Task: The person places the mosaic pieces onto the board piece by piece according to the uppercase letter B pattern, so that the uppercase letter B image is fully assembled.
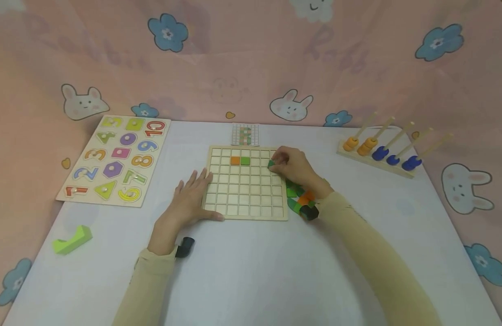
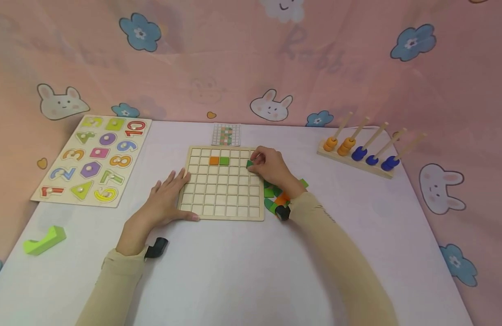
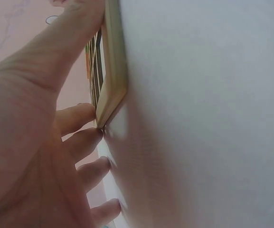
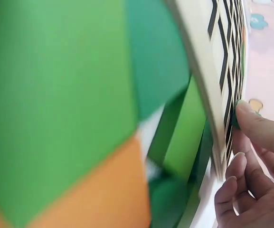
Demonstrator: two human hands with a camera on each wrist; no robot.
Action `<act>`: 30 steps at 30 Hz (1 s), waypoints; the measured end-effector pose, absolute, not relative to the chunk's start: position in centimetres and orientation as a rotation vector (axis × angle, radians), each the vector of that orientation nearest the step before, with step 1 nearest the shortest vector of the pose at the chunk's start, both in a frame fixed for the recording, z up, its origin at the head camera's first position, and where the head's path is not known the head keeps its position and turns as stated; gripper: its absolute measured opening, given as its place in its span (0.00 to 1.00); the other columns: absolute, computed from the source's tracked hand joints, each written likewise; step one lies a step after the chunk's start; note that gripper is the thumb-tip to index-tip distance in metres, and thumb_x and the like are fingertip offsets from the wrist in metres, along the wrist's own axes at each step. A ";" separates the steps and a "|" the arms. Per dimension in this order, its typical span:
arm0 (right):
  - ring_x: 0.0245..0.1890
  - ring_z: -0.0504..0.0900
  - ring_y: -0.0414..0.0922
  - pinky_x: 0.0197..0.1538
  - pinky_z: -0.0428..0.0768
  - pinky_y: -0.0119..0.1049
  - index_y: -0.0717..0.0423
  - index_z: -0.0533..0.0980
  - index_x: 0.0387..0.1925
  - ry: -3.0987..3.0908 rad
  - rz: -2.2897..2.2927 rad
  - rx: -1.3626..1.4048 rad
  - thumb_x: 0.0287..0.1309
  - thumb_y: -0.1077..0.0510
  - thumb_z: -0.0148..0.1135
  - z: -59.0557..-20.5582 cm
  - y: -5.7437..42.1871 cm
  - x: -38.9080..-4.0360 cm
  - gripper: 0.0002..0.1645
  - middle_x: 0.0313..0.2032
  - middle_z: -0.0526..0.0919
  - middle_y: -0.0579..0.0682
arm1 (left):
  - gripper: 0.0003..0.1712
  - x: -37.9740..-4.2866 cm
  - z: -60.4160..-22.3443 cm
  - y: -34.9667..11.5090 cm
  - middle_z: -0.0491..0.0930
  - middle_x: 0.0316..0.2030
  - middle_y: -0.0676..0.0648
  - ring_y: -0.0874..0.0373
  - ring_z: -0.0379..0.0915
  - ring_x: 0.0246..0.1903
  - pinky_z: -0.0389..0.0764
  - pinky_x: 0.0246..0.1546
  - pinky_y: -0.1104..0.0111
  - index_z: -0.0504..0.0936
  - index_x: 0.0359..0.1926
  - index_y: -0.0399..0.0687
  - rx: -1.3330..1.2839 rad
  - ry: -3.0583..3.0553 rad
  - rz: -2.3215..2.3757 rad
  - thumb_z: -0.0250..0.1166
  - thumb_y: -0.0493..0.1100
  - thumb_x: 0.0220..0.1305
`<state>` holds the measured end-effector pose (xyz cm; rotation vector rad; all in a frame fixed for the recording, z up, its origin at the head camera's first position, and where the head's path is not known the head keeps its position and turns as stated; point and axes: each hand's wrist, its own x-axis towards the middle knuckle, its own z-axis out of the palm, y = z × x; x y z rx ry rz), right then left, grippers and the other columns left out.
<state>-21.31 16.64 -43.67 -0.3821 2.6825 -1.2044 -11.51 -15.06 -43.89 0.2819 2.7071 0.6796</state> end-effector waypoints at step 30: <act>0.41 0.79 0.49 0.47 0.78 0.38 0.62 0.87 0.43 2.705 -1.181 -0.379 0.69 0.59 0.70 -43.6 12.7 -22.0 0.09 0.41 0.88 0.58 | 0.77 -11.4 -43.8 -14.9 0.39 0.87 0.43 0.40 0.31 0.86 0.34 0.84 0.37 0.49 0.85 0.43 0.267 2.705 0.690 0.86 0.60 0.45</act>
